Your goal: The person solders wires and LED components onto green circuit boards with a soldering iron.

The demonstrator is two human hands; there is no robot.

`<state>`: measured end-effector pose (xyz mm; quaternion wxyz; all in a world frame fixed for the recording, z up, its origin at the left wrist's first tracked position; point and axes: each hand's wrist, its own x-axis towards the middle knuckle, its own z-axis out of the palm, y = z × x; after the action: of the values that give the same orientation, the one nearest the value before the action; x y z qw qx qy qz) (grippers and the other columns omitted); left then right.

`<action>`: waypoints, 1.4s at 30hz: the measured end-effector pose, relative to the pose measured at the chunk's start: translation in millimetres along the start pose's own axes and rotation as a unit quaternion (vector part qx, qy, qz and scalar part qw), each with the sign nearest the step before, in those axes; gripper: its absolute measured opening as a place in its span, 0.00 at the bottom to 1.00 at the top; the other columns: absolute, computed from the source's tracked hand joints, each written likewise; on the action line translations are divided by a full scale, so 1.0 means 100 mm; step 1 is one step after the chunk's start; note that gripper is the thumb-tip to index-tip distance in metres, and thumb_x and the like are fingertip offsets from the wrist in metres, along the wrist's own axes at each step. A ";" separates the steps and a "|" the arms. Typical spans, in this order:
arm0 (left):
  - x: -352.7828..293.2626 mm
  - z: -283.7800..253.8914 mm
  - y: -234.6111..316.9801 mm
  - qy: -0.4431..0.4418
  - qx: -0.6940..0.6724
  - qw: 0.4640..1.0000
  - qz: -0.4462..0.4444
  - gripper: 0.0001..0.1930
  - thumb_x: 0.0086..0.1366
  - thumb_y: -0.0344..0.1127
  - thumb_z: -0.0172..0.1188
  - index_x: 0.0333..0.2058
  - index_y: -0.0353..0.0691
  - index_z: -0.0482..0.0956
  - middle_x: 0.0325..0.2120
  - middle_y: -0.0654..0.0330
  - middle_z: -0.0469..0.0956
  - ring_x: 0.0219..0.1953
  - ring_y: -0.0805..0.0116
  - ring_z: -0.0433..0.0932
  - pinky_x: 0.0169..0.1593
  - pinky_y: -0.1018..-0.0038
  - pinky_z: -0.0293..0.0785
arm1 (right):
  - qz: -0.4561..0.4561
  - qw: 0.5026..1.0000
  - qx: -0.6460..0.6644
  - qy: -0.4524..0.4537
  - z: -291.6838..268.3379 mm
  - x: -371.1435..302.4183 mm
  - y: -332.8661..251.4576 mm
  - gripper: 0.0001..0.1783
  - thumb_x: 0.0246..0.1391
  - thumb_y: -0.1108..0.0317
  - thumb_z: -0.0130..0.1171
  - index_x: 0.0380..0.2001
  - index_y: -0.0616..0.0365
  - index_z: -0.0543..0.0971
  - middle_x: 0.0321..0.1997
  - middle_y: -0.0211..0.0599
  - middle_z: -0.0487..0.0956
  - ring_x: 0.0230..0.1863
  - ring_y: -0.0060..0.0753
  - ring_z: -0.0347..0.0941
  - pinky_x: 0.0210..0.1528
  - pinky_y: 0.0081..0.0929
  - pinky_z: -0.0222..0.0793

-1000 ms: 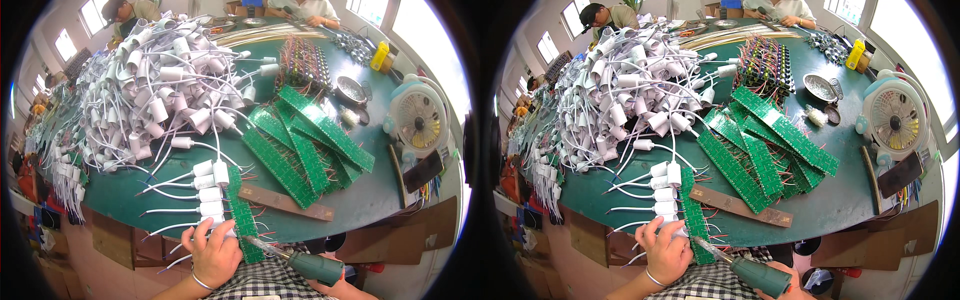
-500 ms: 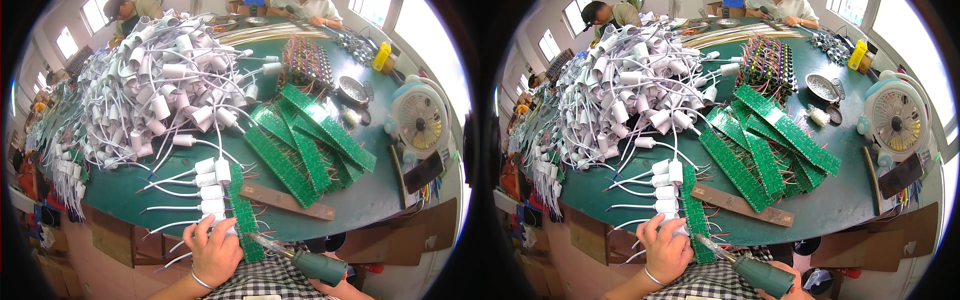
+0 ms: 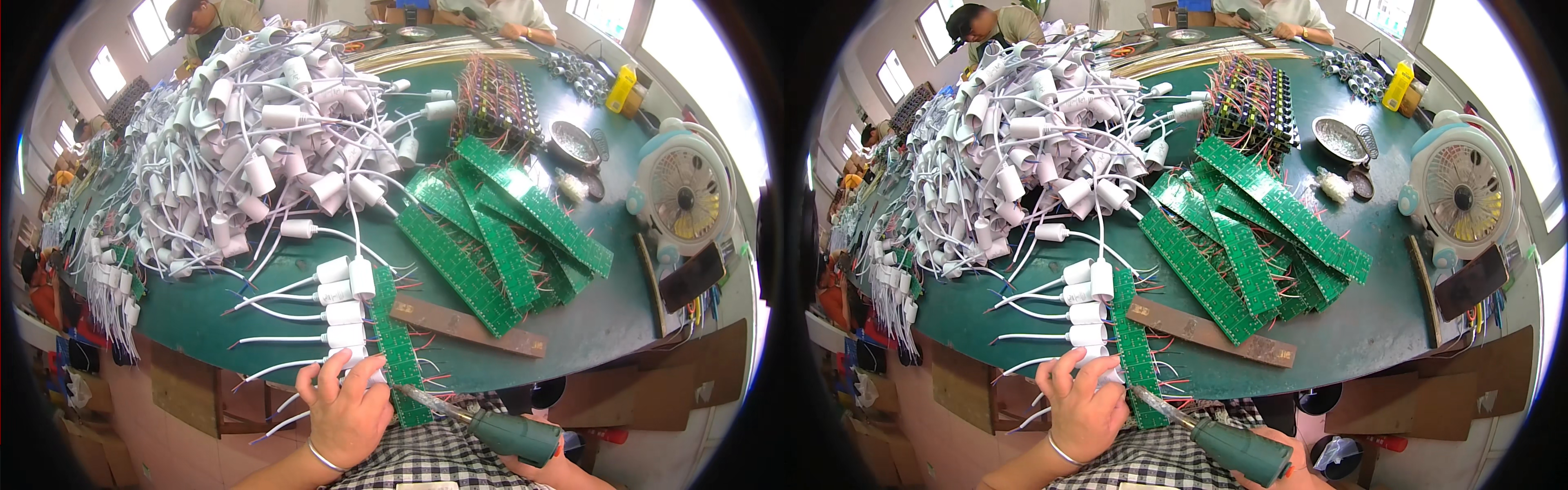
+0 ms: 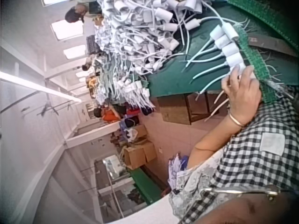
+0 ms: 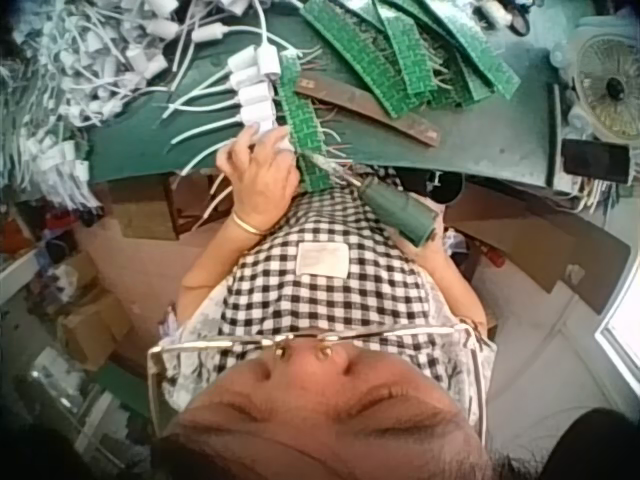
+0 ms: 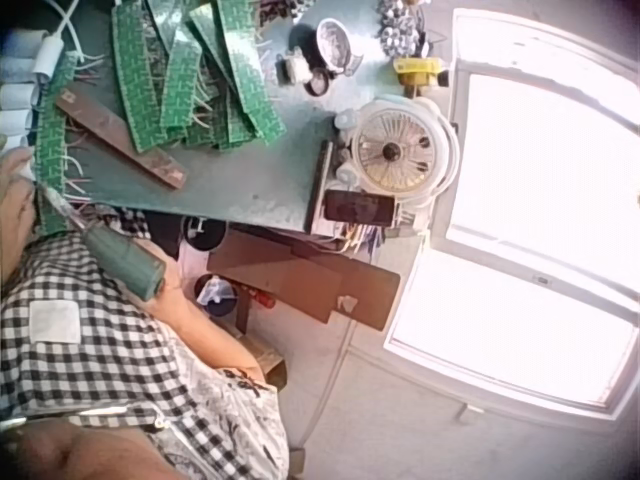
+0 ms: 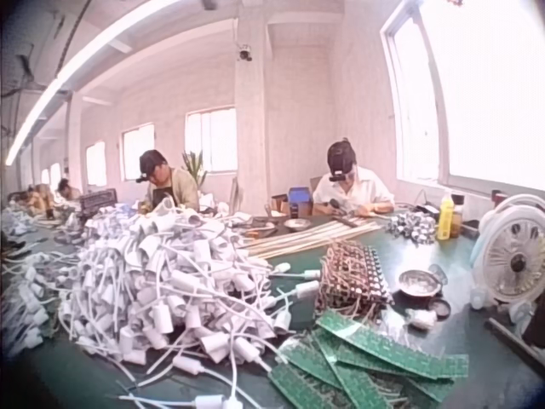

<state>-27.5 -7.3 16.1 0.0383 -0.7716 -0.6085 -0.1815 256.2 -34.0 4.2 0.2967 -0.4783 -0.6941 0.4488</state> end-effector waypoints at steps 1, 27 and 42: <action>0.01 0.00 0.00 -0.001 0.000 1.000 0.000 0.07 0.42 0.33 0.64 0.21 0.47 0.74 0.49 0.68 0.70 0.55 0.55 0.59 0.52 0.50 0.51 | 0.001 1.000 0.000 0.000 -0.01 0.00 0.00 0.36 0.36 0.66 0.73 0.50 0.65 0.69 0.45 0.46 0.77 0.45 0.38 0.75 0.48 0.35 0.71; 0.01 0.01 -0.01 0.007 -0.009 1.000 0.007 0.06 0.40 0.31 0.63 0.19 0.46 0.74 0.48 0.68 0.71 0.55 0.54 0.58 0.52 0.50 0.50 | 0.033 0.999 -0.009 -0.004 0.01 0.01 0.01 0.13 0.43 0.74 0.62 0.37 0.60 0.80 0.35 0.38 0.80 0.35 0.35 0.76 0.39 0.29 0.70; 0.02 0.02 -0.01 0.007 -0.017 1.000 -0.001 0.07 0.40 0.30 0.63 0.19 0.44 0.73 0.47 0.66 0.72 0.55 0.53 0.58 0.51 0.51 0.51 | 0.052 0.998 0.029 -0.031 0.00 -0.03 0.07 0.16 0.50 0.78 0.54 0.45 0.63 0.76 0.32 0.35 0.78 0.28 0.23 0.77 0.31 0.21 0.73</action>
<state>-27.1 -4.4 15.1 0.0298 -0.7702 -0.6057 -0.1973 260.5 -35.3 -2.3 0.2648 -0.4907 -0.6642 0.4980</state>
